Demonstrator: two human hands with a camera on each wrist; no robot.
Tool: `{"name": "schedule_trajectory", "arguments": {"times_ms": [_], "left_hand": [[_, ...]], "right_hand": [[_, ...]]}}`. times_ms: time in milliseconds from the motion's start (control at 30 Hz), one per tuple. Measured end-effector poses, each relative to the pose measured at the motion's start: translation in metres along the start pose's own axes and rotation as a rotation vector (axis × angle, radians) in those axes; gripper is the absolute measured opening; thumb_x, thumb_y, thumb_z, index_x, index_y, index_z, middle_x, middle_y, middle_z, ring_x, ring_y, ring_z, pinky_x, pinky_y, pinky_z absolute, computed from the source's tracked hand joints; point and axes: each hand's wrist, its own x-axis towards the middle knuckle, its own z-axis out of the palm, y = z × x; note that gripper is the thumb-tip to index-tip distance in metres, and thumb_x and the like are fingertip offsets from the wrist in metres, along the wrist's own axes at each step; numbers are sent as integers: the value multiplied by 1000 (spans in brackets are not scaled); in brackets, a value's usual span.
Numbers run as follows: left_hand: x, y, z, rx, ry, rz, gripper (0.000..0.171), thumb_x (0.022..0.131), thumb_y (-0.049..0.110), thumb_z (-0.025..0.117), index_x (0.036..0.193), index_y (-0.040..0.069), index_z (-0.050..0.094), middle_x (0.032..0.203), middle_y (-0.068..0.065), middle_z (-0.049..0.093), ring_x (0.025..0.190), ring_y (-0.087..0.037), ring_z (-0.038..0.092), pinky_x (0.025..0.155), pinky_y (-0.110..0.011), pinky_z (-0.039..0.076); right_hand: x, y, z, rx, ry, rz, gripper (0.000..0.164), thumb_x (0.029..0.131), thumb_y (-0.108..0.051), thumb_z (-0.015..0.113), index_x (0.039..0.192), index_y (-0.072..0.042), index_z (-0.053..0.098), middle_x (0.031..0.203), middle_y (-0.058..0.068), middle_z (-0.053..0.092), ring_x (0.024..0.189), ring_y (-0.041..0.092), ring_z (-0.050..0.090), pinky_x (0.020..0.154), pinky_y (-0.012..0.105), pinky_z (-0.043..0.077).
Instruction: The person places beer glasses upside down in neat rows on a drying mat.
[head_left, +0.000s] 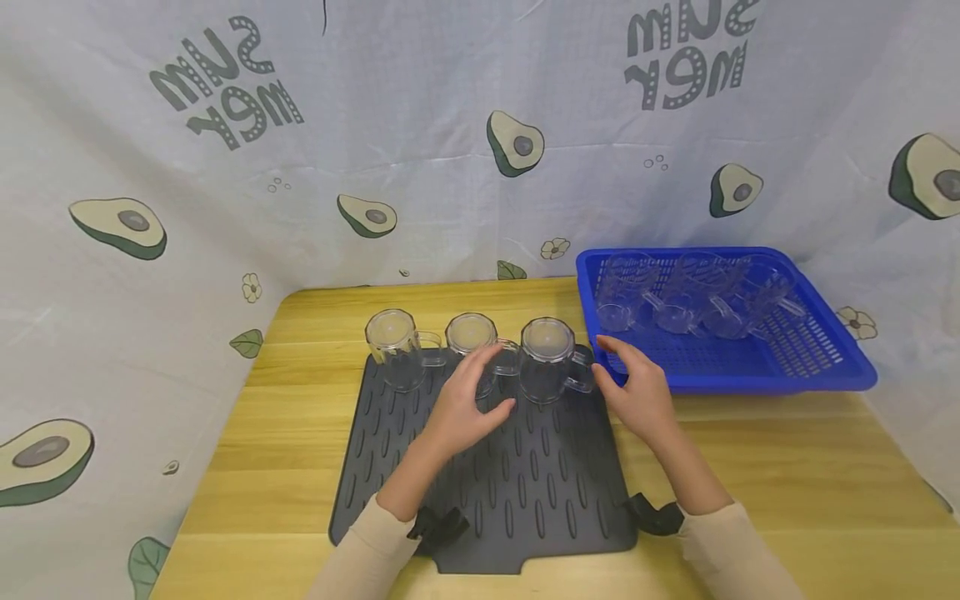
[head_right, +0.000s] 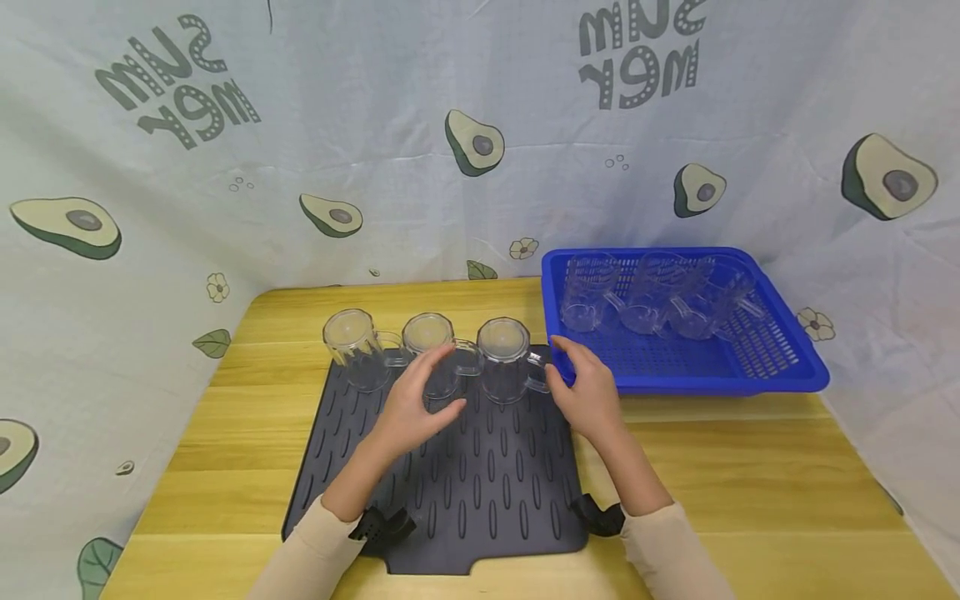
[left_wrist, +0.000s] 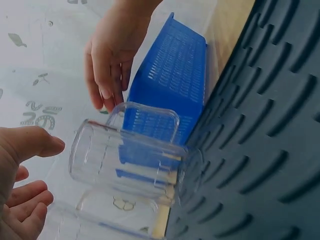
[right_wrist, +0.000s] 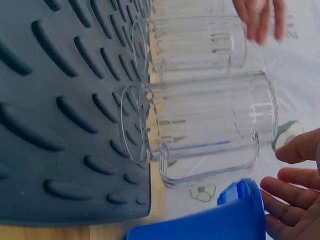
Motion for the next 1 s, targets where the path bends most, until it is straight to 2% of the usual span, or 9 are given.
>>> {"name": "schedule_trajectory", "arguments": {"times_ms": [133, 400, 567, 800, 1000], "left_hand": [[-23, -7, -8, 18, 27, -44, 69, 82, 11, 77, 143, 4, 44, 139, -11, 51, 126, -30, 50, 97, -52, 46], [-61, -26, -20, 43, 31, -249, 67, 84, 13, 76, 143, 4, 45, 138, -13, 51, 127, -34, 49, 99, -54, 44], [-86, -39, -27, 112, 27, -364, 65, 83, 15, 76, 141, 4, 47, 139, -16, 51, 127, -36, 49, 100, -56, 43], [-115, -51, -34, 261, 63, -413, 56, 85, 14, 75, 135, 1, 52, 135, -19, 53, 125, -39, 49, 101, -55, 42], [-129, -55, -40, 321, 88, -460, 55, 85, 15, 75, 134, 0, 53, 135, -19, 53, 127, -40, 48, 103, -55, 40]], "right_hand": [[2, 2, -5, 11, 22, 15, 38, 92, -5, 64, 128, 5, 57, 124, 22, 62, 116, 42, 54, 94, 59, 42], [5, 5, -15, 33, 35, 56, 37, 94, -7, 62, 129, 4, 57, 124, 23, 61, 118, 42, 52, 94, 59, 40], [5, 6, -20, 32, 26, 113, 38, 95, -12, 61, 130, 2, 57, 125, 22, 60, 120, 42, 51, 96, 59, 39], [8, 13, -23, 26, 33, 127, 38, 95, -12, 61, 130, 3, 57, 125, 23, 61, 121, 43, 50, 98, 59, 38], [11, 16, -25, 18, 36, 138, 38, 95, -12, 60, 130, 3, 57, 125, 23, 61, 121, 44, 50, 98, 60, 38]]}}
